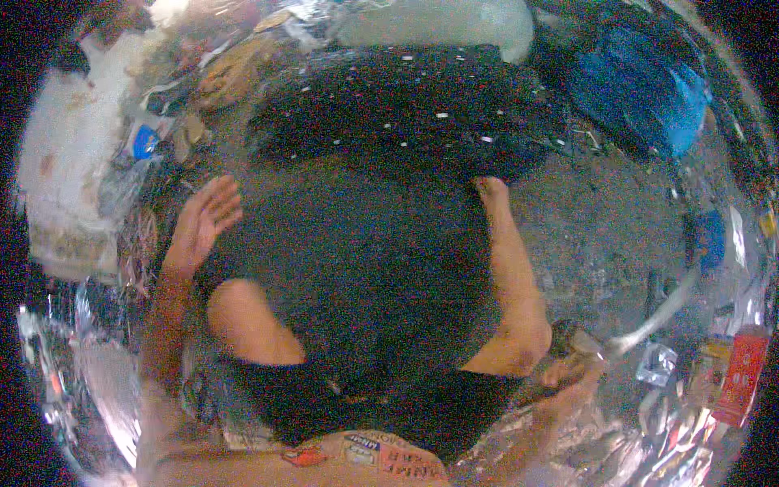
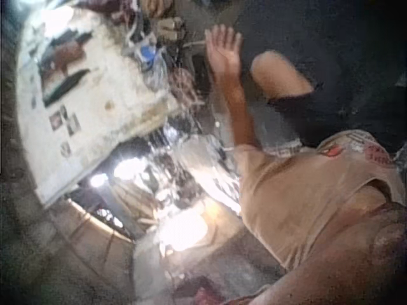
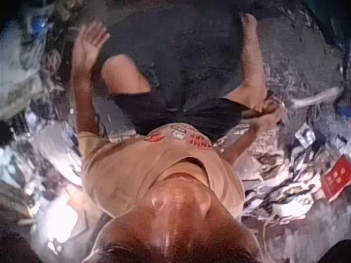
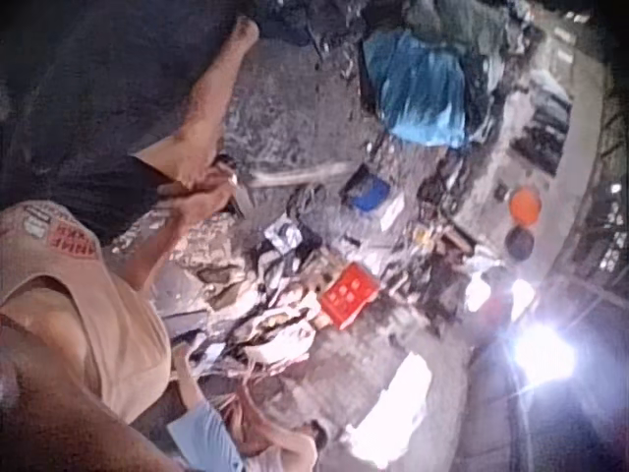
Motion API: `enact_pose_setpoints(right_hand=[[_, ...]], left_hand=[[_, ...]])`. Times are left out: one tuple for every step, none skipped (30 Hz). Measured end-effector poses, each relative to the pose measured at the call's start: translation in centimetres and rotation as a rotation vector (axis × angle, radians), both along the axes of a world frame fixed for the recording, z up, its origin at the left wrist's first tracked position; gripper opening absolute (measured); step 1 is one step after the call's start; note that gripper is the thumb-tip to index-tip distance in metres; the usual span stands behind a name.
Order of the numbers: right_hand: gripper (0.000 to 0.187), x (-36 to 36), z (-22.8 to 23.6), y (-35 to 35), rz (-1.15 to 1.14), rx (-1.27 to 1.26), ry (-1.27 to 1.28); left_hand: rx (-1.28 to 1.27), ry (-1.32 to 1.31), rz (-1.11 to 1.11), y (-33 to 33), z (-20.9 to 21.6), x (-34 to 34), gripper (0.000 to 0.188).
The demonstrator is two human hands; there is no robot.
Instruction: The person sits on the floor and uses a knife to trim the edges of black flip-flops. They handle the sandals one at a time, cutting away excess material from the soles and straps, then placing the finished items aside.
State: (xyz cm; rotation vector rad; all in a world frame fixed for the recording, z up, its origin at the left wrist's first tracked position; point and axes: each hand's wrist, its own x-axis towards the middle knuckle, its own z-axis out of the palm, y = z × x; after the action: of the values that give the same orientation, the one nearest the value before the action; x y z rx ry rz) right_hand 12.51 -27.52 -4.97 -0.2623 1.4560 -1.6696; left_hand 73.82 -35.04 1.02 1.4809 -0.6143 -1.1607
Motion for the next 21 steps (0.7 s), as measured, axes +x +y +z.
enact_pose_setpoints(right_hand=[[0.048, -2.2, -0.4, 0.5, -0.055, 0.005, 0.054], [0.047, -4.5, -1.1, 1.1, -0.163, 0.037, 0.082], [0.046, -7.5, -2.2, 2.2, -0.282, 0.068, 0.115], [0.046, -9.3, -3.5, 3.0, -0.384, 0.106, 0.145], [0.045, -9.5, -4.8, 3.5, -0.391, 0.171, 0.162], [0.044, -8.5, -6.5, 2.2, -0.381, 0.194, 0.139], [0.043, -7.1, -7.9, 1.8, -0.343, 0.2, 0.104], [0.043, -5.2, -10.0, 0.1, -0.299, 0.197, 0.061], [0.042, -5.3, -10.3, 0.1, -0.315, 0.215, 0.096], [0.042, -5.5, -11.3, 1.2, -0.283, 0.202, 0.127], [0.043, -7.8, -11.2, 4.5, -0.291, 0.255, 0.229], [0.042, -9.5, -11.3, 6.5, -0.398, 0.259, 0.292], [0.041, -10.0, -11.1, 7.5, -0.363, 0.338, 0.367], [0.04, -9.7, -11.3, 6.5, -0.288, 0.401, 0.411], [0.04, -9.1, -11.3, 5.3, -0.209, 0.458, 0.455], [0.038, -7.9, -10.2, 2.6, -0.22, 0.406, 0.545], [0.036, -9.0, -12.0, 1.3, -0.096, 0.322, 0.677], [0.033, -8.8, -11.4, -0.4, -0.022, 0.249, 0.732], [0.03, -9.1, -10.8, -1.6, 0.044, 0.185, 0.791], [0.027, -6.4, -8.0, -4.4, 0.082, 0.129, 0.761], [0.029, -4.8, -5.3, -6.5, 0.149, 0.015, 0.724]], left_hand=[[0.02, -0.17, -0.141, -5.4, -1.6, 0.2, 0.057], [0.124, -0.32, -0.273, -11.6, -5.0, -1.3, 0.053], [0.215, -0.468, -0.415, -17.8, -9.5, -4.8, 0.05], [0.178, -0.621, -0.564, -22.5, -14.0, -9.3, 0.049], [0.14, -0.787, -0.692, -25.4, -18.4, -12.3, 0.049], [0.085, -0.984, -0.605, -28.7, -21.6, -11.8, 0.053], [0.029, -1.18, -0.498, -31.9, -23.9, -10.7, 0.057], [0.021, -1.119, -0.353, -34.5, -25.5, -7.0, 0.059], [-0.007, -0.977, -0.274, -36.6, -26.2, -9.6, 0.061], [0.09, -0.933, -0.106, -37.2, -26.9, -11.9, 0.059], [0.236, -0.82, -0.016, -34.6, -28.8, -19.8, 0.057], [0.171, -0.781, -0.211, -33.0, -27.0, -23.2, 0.049], [0.098, -0.766, -0.38, -31.9, -23.8, -24.4, 0.04], [-0.127, -0.976, -0.399, -31.1, -20.1, -23.5, 0.035], [-0.356, -1.185, -0.411, -30.2, -16.4, -22.4, 0.031], [-0.595, -1.368, -0.425, -29.2, -12.6, -22.4, 0.027], [-0.752, -1.289, -0.476, -28.7, -8.6, -22.3, 0.02], [-0.767, -1.223, -0.496, -27.7, -4.0, -22.0, 0.024], [-0.697, -1.211, -0.547, -25.9, 1.0, -22.3, 0.027], [-0.757, -1.251, -0.528, -24.2, 5.2, -21.1, 0.028], [-0.72, -1.182, -0.597, -22.4, 9.5, -20.0, 0.028]])
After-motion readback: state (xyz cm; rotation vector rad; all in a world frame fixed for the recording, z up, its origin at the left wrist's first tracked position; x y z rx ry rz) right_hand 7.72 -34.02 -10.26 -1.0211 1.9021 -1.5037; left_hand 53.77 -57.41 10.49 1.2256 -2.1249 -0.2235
